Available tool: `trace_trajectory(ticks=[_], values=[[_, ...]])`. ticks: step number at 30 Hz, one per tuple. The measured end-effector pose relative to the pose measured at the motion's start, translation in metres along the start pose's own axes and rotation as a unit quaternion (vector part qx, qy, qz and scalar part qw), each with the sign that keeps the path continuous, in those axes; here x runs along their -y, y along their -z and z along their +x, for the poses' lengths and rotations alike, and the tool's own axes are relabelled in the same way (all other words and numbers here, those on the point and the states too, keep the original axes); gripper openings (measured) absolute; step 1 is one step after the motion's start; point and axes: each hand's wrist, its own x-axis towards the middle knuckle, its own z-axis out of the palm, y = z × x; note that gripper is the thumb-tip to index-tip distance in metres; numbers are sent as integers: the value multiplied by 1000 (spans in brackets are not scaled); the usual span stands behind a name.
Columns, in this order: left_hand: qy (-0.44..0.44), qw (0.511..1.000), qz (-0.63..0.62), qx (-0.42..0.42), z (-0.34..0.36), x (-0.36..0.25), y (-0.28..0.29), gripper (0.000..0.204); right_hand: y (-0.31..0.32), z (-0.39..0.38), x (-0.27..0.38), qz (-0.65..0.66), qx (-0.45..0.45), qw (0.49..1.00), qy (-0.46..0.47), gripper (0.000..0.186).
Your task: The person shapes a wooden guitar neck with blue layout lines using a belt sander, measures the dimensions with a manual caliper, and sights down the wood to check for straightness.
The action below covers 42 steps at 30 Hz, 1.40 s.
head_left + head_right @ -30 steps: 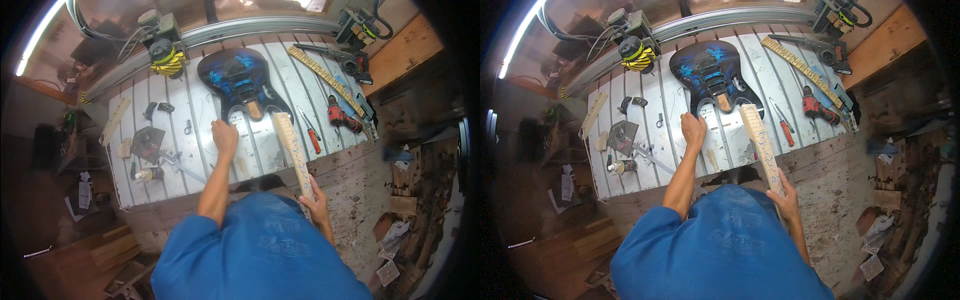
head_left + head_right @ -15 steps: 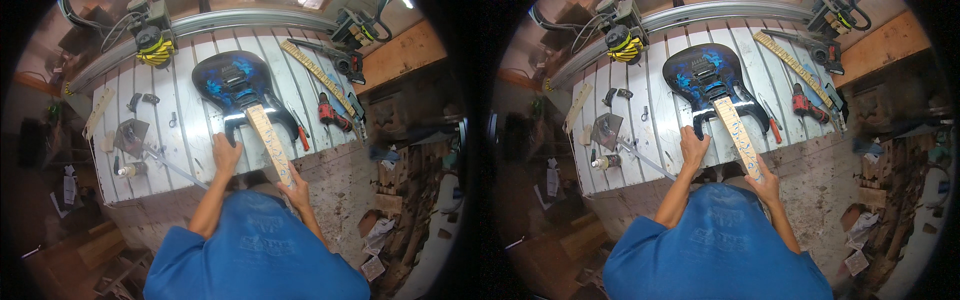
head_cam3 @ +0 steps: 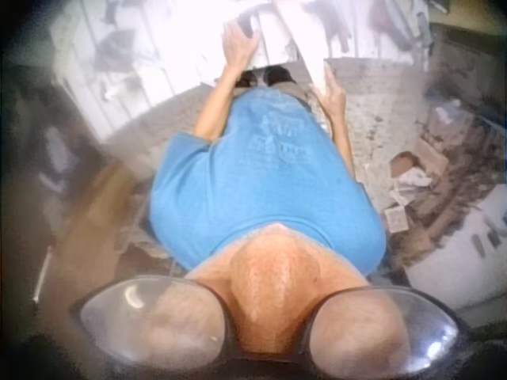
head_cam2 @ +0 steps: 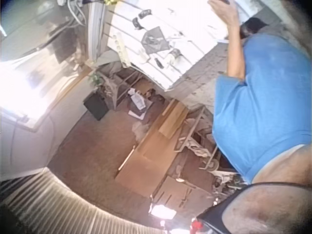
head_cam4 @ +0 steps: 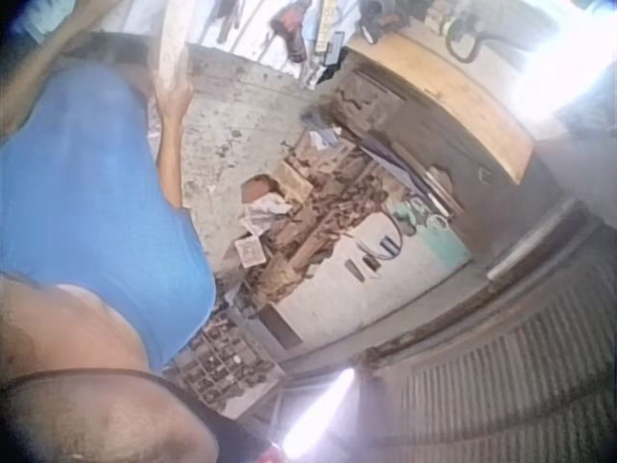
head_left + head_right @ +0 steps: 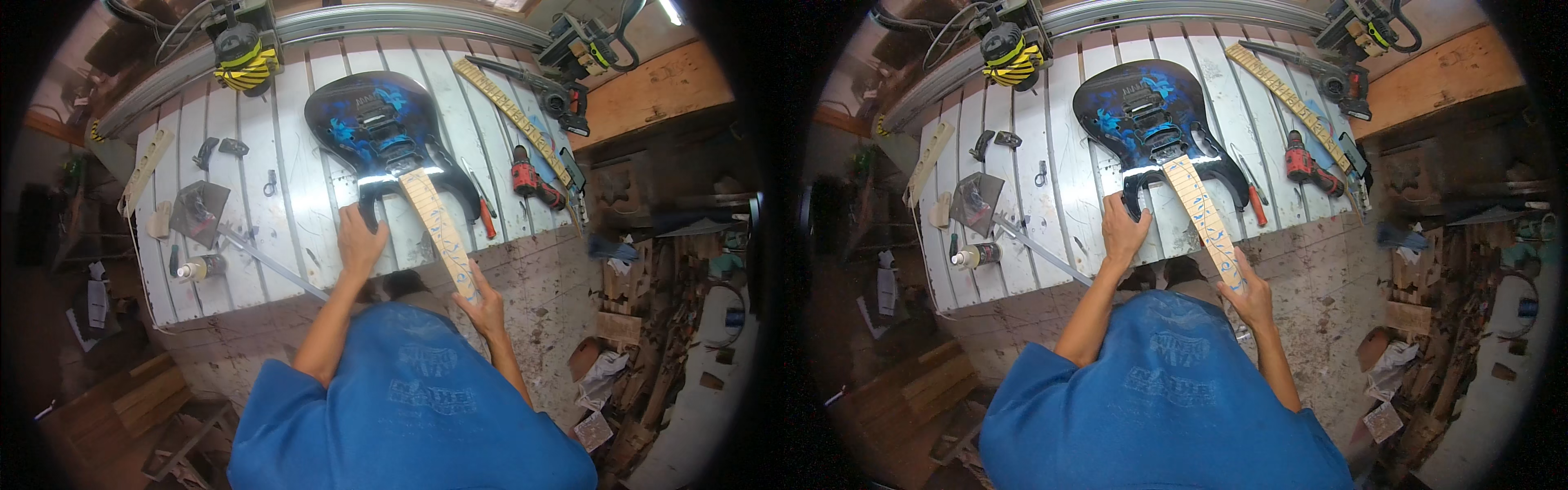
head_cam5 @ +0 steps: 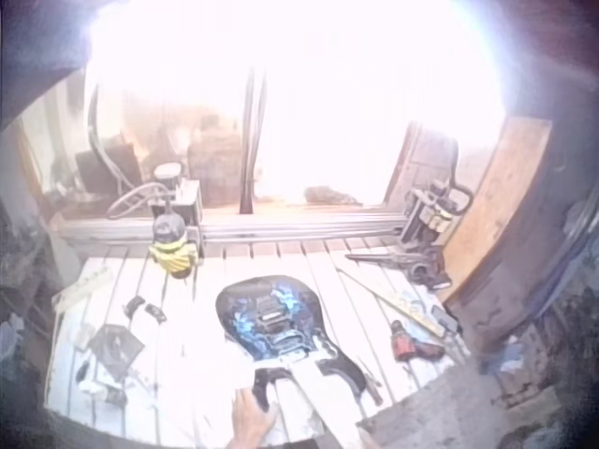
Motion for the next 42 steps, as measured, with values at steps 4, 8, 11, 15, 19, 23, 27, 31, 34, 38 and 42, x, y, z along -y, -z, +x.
trace_trajectory(ticks=[4, 8, 11, 15, 19, 23, 27, 31, 34, 38, 42], values=[[1, 1000, 7, -2, 0, 2, -2, 55, -4, 1, 2, -18, -4, 1000, 5, 83], [11, 1000, -1, 1, -1, 0, -1, 58, -6, -3, 2, -21, 4, 999, -38, 83], [-28, 999, 14, -28, 1, -2, 1, 57, -8, -2, 2, -23, 19, 998, -59, 84], [-145, 987, 22, -58, 19, -15, 7, 43, -17, -2, -11, -10, 2, 999, -37, 84], [-200, 975, -91, 25, 56, -34, 0, 32, -21, 0, -21, -21, -18, 1000, -12, 82], [-220, 969, -48, 99, 85, -41, -22, 37, -23, 2, -33, -24, -16, 999, -25, 81], [-190, 969, -43, 155, 90, -40, -33, 32, -25, 2, -40, -10, -31, 999, -20, 81], [-121, 973, -57, 186, 90, -37, -33, 31, -28, 3, -53, -22, -22, 999, -20, 82], [-126, 969, -40, 208, 92, -38, -36, 34, -31, 7, -63, -14, -32, 999, -8, 82], [-113, 967, -28, 226, 92, -48, -35, 34, -30, 7, -65, -12, -21, 1000, -11, 83], [-106, 966, -8, 235, 94, -53, -36, 33, -32, 4, -65, -13, -27, 1000, -9, 81]])
